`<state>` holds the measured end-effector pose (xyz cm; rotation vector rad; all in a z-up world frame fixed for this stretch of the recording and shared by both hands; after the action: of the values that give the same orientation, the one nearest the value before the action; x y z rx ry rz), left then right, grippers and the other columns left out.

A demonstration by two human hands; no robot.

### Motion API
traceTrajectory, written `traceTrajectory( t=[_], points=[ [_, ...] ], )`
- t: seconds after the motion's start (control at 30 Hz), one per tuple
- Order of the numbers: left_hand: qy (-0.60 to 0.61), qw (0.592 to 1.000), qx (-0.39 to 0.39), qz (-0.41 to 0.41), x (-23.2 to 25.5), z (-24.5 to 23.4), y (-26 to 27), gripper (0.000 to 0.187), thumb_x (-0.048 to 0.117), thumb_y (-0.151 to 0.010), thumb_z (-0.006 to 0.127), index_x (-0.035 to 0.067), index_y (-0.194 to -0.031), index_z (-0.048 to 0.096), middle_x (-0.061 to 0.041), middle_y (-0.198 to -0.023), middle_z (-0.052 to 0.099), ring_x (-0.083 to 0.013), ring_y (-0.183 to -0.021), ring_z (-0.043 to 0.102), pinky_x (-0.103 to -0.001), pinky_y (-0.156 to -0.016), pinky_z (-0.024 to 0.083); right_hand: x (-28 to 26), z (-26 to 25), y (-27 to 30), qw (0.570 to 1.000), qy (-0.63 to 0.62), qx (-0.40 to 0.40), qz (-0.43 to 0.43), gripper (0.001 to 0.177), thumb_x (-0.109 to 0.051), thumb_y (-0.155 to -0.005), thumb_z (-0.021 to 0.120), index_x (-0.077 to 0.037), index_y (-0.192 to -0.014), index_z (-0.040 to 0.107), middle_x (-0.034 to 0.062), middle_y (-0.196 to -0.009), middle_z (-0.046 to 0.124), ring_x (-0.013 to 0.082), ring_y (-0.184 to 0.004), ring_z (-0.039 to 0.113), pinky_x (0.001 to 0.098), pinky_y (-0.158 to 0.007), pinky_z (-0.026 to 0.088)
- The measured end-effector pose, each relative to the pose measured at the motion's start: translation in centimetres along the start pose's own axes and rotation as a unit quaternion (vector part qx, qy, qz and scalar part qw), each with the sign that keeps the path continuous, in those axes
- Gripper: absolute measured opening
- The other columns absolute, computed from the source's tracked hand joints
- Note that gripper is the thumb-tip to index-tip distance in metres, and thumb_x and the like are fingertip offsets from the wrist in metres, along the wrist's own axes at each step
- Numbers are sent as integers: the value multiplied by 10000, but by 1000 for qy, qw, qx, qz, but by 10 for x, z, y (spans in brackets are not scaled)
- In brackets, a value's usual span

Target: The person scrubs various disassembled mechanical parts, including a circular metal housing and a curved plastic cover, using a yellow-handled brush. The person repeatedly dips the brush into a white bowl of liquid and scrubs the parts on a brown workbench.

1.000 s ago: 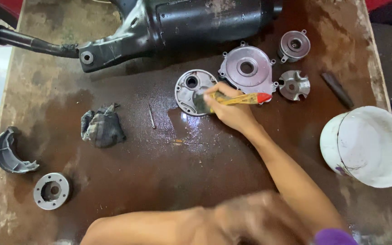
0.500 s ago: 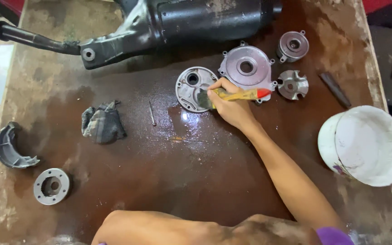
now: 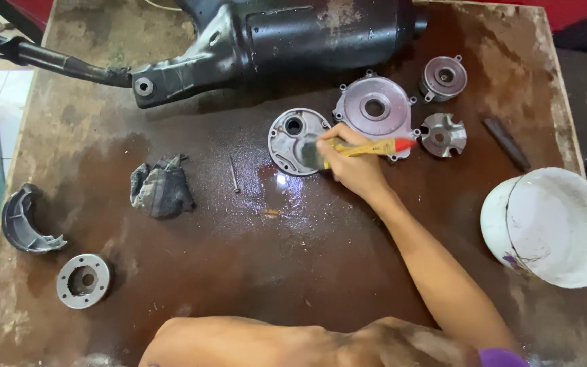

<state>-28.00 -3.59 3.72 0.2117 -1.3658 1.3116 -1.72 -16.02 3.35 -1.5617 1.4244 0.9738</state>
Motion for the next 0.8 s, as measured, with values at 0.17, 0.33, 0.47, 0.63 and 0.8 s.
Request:
traceTrajectory(
  t=[0.17, 0.33, 0.47, 0.63, 0.8],
  points=[
    [0, 1000, 10, 15, -3, -49, -81, 200, 173, -1116, 571, 31, -1257, 585, -93, -1195, 645, -135, -1074, 605, -338, -968, 500, 6, -4, -2, 1000, 7, -12, -14, 113, -153, -976, 678, -42, -995, 674, 30, -754, 676, 105, -684, 611, 280, -592, 468],
    [0, 1000, 17, 22, 10, -126, -207, 211, 176, -1115, 563, 31, -1266, 586, -87, -1193, 644, -127, -1078, 601, -341, -970, 496, 59, -3, -11, 988, 144, -7, 51, 294, -193, -975, 779, -81, -1210, 643, 87, -908, 649, 142, -885, 605, 431, -690, 457],
    [-448, 882, 90, -118, -23, -196, -240, 312, 267, -1037, 600, 103, -1301, 629, -137, -1127, 755, -284, -1052, 667, -401, -997, 529, 1, -5, 4, 994, 60, 31, -81, 116, -158, -970, 685, -47, -1002, 676, 52, -817, 723, 100, -755, 659, 297, -692, 526],
    [-617, 727, 89, -286, -63, -222, -223, 602, 367, -897, 752, 91, -1379, 520, -298, -1055, 677, -452, -1107, 583, -535, -919, 482, 15, -6, -1, 992, 27, 32, -119, 112, -142, -986, 694, -40, -1027, 676, 40, -845, 715, 92, -754, 648, 279, -661, 523],
    [-507, 789, 78, -340, -73, -240, -229, 521, 377, -894, 773, 2, -1226, 629, -199, -957, 744, -309, -950, 726, -432, -960, 505, 0, -6, 1, 1000, 6, -26, 8, 102, -154, -981, 679, -74, -1042, 694, 25, -753, 690, 90, -634, 601, 276, -540, 469]
  ],
)
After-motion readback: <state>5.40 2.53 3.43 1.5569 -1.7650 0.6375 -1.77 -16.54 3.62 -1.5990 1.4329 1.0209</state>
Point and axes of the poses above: each hand's wrist, its own y-axis away from the middle knuckle, its own z-axis out of the palm, x = y × z, the point moved 1 cm from there along -y, towards the middle knuckle
